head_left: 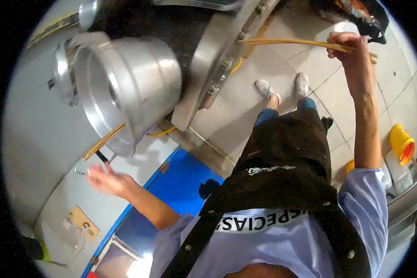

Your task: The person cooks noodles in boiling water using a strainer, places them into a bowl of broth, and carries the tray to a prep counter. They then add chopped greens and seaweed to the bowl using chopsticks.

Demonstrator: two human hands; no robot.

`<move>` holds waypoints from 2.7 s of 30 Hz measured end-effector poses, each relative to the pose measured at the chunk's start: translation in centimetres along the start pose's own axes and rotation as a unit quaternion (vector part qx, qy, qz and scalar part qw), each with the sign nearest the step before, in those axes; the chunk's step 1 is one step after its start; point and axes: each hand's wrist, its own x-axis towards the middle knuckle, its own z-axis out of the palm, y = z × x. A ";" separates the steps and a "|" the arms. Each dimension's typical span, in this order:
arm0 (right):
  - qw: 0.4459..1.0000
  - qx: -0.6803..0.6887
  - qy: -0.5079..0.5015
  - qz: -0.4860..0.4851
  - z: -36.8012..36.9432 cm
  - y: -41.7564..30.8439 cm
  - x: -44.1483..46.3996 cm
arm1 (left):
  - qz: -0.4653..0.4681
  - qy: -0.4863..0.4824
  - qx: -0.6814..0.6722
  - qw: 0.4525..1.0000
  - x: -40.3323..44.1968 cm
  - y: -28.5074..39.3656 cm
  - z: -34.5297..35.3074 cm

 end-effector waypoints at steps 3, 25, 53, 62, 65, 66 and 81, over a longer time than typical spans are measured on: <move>1.000 -0.011 0.015 0.020 -3.7 2.8 -1.1 | 0.203 0.020 0.135 0.969 -10.8 1.7 1.9; 0.975 0.026 0.111 0.188 -14.9 12.1 -4.0 | -0.437 -0.321 0.043 0.839 -27.5 -18.9 16.9; 0.973 -0.004 -0.213 -0.090 11.5 -12.7 4.6 | -0.241 -0.230 -0.216 0.918 -14.7 0.0 -3.5; 0.722 -0.360 -0.563 -0.179 44.0 -8.0 6.1 | -0.198 -0.081 -0.439 0.872 6.4 0.1 2.3; 0.486 -0.547 -0.586 -0.349 47.5 3.6 10.9 | -0.199 -0.067 -0.356 0.911 7.2 0.3 3.3; 0.559 -0.540 -0.584 -0.233 48.5 4.2 10.2 | -0.184 -0.081 -0.347 0.916 7.5 -0.2 3.1; 0.632 -0.497 -0.575 -0.149 52.8 6.6 8.3 | 0.017 -0.116 -0.253 0.960 10.6 -3.0 1.0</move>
